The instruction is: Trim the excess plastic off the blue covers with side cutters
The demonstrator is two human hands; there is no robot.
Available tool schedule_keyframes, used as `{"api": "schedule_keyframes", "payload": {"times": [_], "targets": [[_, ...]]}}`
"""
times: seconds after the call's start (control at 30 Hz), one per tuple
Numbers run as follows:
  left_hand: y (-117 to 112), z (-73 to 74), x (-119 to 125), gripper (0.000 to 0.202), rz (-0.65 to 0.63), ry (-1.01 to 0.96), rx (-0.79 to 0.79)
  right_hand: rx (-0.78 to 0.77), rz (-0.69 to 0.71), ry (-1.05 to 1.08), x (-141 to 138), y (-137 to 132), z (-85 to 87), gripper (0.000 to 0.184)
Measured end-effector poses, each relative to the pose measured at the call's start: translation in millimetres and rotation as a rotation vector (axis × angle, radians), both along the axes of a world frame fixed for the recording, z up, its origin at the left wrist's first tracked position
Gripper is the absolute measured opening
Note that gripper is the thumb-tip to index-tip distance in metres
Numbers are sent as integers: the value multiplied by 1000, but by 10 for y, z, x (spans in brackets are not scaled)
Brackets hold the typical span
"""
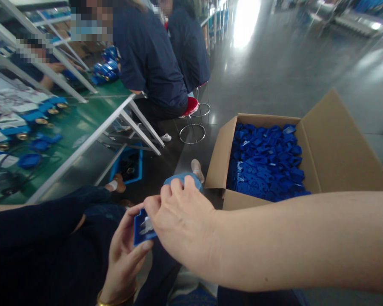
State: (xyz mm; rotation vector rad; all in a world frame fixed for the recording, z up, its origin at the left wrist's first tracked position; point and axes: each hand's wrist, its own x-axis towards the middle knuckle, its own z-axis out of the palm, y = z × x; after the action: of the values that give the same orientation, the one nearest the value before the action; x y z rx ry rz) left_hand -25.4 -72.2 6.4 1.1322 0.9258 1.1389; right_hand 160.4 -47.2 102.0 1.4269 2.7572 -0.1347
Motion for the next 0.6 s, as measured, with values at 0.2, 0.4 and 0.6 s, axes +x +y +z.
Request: {"api": "schedule_keyframes", "payload": {"times": [0.2, 0.4, 0.6], "targets": [[2, -27, -9, 54, 24, 7, 22, 134, 26, 31, 10, -1, -92, 20], [9, -16, -3, 53, 5, 9, 54, 99, 60, -3, 39, 33, -41, 19], [8, -31, -5, 54, -9, -7, 52, 45, 100, -31, 36, 61, 14, 18]]}}
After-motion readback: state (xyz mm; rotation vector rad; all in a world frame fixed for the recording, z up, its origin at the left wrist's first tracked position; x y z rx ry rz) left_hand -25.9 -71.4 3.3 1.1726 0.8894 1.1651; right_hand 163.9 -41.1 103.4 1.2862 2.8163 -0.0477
